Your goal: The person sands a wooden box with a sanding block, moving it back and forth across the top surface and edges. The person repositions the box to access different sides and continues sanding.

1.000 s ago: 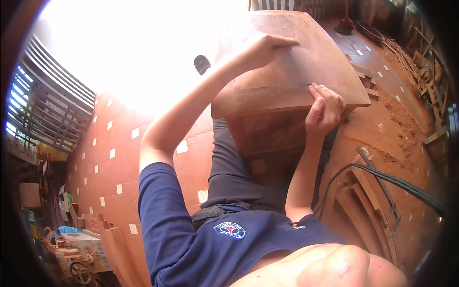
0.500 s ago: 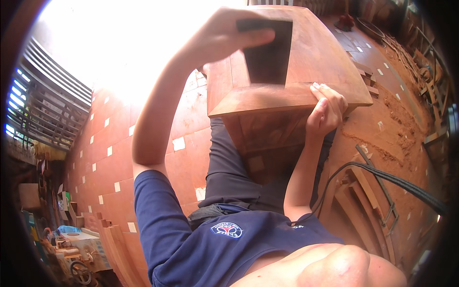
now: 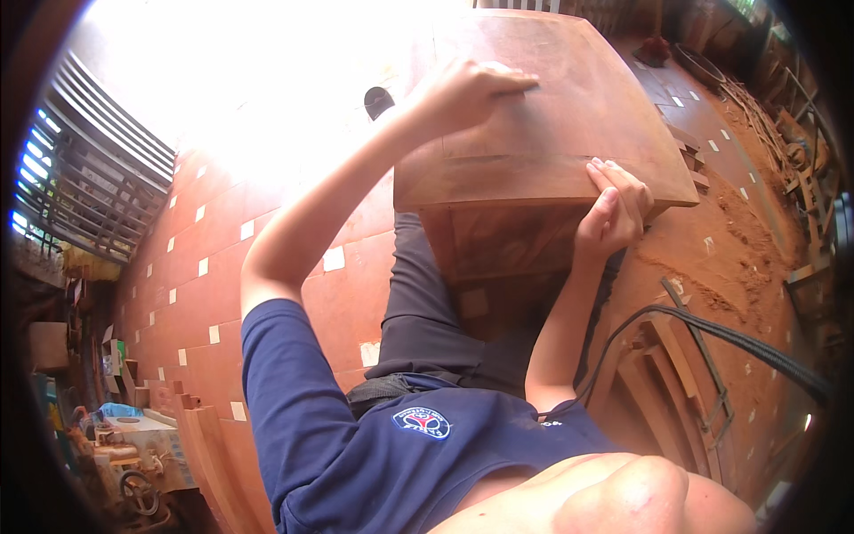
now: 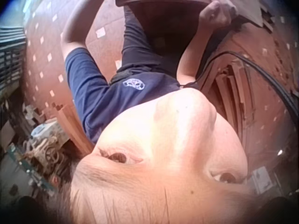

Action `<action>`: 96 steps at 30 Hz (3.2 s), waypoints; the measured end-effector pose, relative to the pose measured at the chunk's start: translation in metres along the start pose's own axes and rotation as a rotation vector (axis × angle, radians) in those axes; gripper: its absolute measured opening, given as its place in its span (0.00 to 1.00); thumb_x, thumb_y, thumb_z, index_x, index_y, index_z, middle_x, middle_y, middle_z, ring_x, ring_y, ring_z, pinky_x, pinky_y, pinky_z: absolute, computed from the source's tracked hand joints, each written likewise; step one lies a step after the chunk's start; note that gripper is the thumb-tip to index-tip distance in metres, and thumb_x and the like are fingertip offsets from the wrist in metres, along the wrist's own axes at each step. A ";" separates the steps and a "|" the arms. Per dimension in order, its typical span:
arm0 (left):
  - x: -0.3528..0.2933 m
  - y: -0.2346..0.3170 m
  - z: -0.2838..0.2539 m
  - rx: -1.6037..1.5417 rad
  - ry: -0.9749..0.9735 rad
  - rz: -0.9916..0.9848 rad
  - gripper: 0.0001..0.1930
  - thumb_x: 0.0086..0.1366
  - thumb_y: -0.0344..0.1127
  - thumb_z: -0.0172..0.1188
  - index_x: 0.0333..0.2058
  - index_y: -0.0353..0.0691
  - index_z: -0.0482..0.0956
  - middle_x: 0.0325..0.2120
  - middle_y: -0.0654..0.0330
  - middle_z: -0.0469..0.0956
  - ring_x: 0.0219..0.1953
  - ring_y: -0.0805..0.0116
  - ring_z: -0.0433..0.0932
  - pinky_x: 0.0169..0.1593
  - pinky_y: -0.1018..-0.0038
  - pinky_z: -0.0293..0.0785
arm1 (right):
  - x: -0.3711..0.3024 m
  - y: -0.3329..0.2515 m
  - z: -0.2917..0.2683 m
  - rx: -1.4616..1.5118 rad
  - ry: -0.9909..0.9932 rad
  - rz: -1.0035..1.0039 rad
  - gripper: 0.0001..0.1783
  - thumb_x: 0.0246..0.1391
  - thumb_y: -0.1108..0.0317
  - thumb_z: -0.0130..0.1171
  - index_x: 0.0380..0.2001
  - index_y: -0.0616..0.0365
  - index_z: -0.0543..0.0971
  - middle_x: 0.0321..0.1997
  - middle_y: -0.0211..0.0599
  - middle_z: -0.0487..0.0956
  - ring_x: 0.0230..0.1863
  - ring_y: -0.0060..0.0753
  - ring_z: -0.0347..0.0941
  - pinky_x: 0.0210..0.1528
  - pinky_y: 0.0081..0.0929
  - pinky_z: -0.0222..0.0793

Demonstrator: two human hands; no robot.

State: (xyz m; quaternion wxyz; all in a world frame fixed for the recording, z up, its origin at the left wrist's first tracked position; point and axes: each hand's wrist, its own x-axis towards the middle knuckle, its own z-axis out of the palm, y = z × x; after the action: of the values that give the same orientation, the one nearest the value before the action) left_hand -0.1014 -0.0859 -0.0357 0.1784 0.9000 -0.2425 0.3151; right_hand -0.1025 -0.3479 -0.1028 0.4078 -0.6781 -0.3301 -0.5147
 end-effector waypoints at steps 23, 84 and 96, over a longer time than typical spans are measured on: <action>0.009 0.006 -0.024 -0.236 -0.173 -0.324 0.19 0.74 0.30 0.53 0.61 0.51 0.80 0.50 0.57 0.85 0.46 0.76 0.79 0.56 0.74 0.76 | 0.002 0.002 0.000 0.022 0.027 -0.018 0.20 0.63 0.71 0.45 0.30 0.64 0.88 0.35 0.39 0.88 0.42 0.40 0.83 0.55 0.36 0.70; 0.007 0.123 -0.089 -0.614 -0.132 -0.287 0.15 0.68 0.30 0.65 0.53 0.42 0.85 0.44 0.60 0.88 0.42 0.79 0.84 0.48 0.77 0.80 | -0.002 0.001 -0.001 -0.003 0.017 -0.009 0.22 0.64 0.69 0.43 0.31 0.65 0.87 0.35 0.40 0.88 0.42 0.40 0.83 0.55 0.35 0.70; 0.046 -0.007 0.004 -0.428 0.075 -0.273 0.14 0.70 0.37 0.64 0.53 0.47 0.86 0.42 0.56 0.88 0.40 0.75 0.82 0.47 0.72 0.78 | 0.002 0.001 0.002 0.041 0.038 0.001 0.21 0.62 0.70 0.44 0.31 0.63 0.88 0.35 0.38 0.88 0.43 0.39 0.83 0.55 0.35 0.68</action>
State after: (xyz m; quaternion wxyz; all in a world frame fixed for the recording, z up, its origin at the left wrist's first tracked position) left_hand -0.0635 -0.0969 -0.0100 0.4145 0.8539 -0.1731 0.2629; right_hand -0.1004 -0.3469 -0.1018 0.4281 -0.6598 -0.3323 -0.5206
